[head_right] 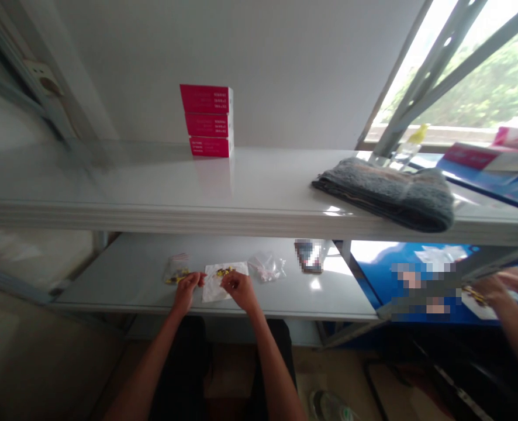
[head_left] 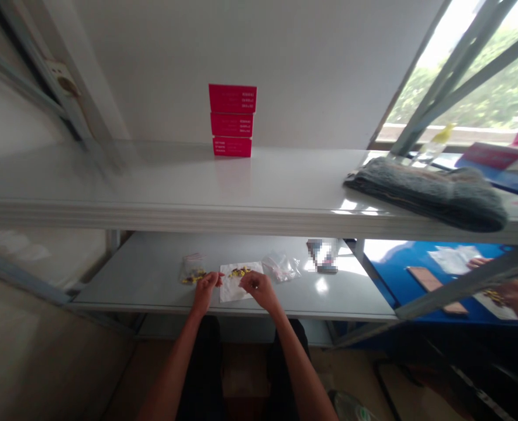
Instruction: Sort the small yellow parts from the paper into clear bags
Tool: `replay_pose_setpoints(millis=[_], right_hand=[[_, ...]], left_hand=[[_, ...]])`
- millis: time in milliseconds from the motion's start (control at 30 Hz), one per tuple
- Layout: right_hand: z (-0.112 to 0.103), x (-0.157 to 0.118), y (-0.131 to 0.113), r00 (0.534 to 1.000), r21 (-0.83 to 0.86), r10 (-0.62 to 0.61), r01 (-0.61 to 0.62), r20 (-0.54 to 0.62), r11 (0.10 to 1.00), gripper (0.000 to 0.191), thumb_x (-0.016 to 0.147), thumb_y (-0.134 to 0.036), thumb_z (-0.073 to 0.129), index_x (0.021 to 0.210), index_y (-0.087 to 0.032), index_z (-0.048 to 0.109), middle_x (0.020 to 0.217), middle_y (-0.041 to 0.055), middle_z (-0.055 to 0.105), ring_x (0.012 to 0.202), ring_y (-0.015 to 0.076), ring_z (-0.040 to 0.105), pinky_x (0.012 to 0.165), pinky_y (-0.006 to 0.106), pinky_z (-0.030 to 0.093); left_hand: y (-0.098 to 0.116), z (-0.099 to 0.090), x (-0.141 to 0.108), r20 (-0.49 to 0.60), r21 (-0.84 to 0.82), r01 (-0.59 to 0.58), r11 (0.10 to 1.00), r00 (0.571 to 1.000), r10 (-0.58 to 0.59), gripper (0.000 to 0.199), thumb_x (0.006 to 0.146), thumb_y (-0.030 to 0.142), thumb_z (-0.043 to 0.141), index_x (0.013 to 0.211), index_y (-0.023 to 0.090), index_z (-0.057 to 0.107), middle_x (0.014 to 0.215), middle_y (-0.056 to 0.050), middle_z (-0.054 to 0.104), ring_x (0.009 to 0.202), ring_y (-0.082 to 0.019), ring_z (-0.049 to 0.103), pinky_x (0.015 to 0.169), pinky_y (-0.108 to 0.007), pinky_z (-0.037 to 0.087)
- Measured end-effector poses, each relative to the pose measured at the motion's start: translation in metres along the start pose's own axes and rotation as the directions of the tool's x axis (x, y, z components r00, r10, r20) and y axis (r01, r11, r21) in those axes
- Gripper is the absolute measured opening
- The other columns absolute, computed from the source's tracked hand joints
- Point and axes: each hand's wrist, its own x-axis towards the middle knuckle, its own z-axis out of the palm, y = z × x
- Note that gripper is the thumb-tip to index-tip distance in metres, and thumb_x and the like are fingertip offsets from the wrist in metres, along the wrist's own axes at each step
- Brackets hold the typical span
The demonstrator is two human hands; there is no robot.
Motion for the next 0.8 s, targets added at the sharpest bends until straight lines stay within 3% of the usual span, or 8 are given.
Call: replay_pose_setpoints(millis=[100,167,300,400,500,633,800], right_hand=[[0.003,-0.001,-0.014,0.988,-0.074,-0.015,0.027,0.152,0.997,0.023,0.087,-0.042,0.067,0.083,-0.020,0.074,0.073,0.0036,0.072,0.059,0.0147,0.062,0.052,0.024,0.049],[0.008,0.000,-0.014,0.983,-0.091,-0.027,0.044,0.183,0.995,0.023,0.089,-0.041,0.065,0.086,-0.020,0.075,0.072,0.0029,0.072,0.058,0.0145,0.063,0.051,0.024,0.049],[0.020,0.005,0.007,0.998,-0.139,-0.040,0.046,0.046,0.989,0.023,0.086,-0.042,0.068,0.083,-0.020,0.075,0.076,0.0045,0.073,0.059,0.0149,0.061,0.052,0.025,0.048],[0.024,0.007,0.027,0.999,-0.124,-0.032,0.027,-0.043,0.992,0.025,0.085,-0.044,0.070,0.084,-0.020,0.075,0.081,0.0062,0.073,0.065,0.0171,0.063,0.055,0.026,0.048],[0.026,0.005,0.041,0.997,-0.105,-0.011,0.002,-0.081,0.994,0.029,0.087,-0.047,0.067,0.094,-0.020,0.075,0.075,0.0042,0.069,0.063,0.0166,0.060,0.053,0.025,0.044],[0.027,0.000,0.049,0.997,-0.145,0.021,-0.032,-0.079,0.989,0.031,0.088,-0.047,0.066,0.098,-0.019,0.073,0.063,-0.0006,0.061,0.055,0.0132,0.050,0.050,0.024,0.037],[0.029,0.000,0.050,0.999,-0.180,-0.014,0.006,-0.045,0.984,0.029,0.090,-0.046,0.063,0.085,-0.018,0.069,0.071,0.0008,0.064,0.061,0.0136,0.052,0.055,0.024,0.039]], left_hand=[[-0.004,-0.001,0.001,0.041,0.000,0.008,1.000,0.999,-0.008,0.056,0.084,0.069,0.055,0.085,0.017,0.075,0.069,-0.004,0.065,0.070,-0.019,0.059,0.069,-0.030,0.047],[-0.007,-0.001,0.001,0.043,-0.009,0.003,1.000,0.999,-0.002,0.056,0.084,0.069,0.056,0.081,0.017,0.075,0.069,-0.004,0.065,0.070,-0.019,0.059,0.069,-0.031,0.047],[-0.010,-0.003,0.001,0.073,-0.028,0.005,1.000,0.997,-0.003,0.049,0.085,0.064,0.058,0.073,0.018,0.072,0.069,-0.003,0.067,0.070,-0.019,0.061,0.071,-0.031,0.048],[-0.008,-0.002,0.000,0.124,-0.014,0.010,1.000,0.992,-0.008,0.037,0.083,0.055,0.066,0.076,0.019,0.072,0.075,-0.003,0.070,0.076,-0.020,0.064,0.076,-0.031,0.049],[-0.005,-0.001,-0.001,0.136,0.026,-0.009,1.000,0.991,0.005,0.029,0.082,0.048,0.068,0.082,0.019,0.073,0.081,-0.004,0.072,0.079,-0.020,0.065,0.077,-0.030,0.049],[0.000,0.000,-0.002,0.149,0.076,-0.044,0.996,0.988,0.032,0.026,0.081,0.044,0.069,0.083,0.019,0.073,0.083,-0.005,0.073,0.079,-0.020,0.064,0.075,-0.029,0.049],[0.007,-0.001,-0.002,0.173,0.101,-0.086,0.991,0.983,0.068,0.024,0.082,0.042,0.067,0.081,0.019,0.070,0.084,-0.004,0.070,0.081,-0.020,0.062,0.077,-0.028,0.047]])
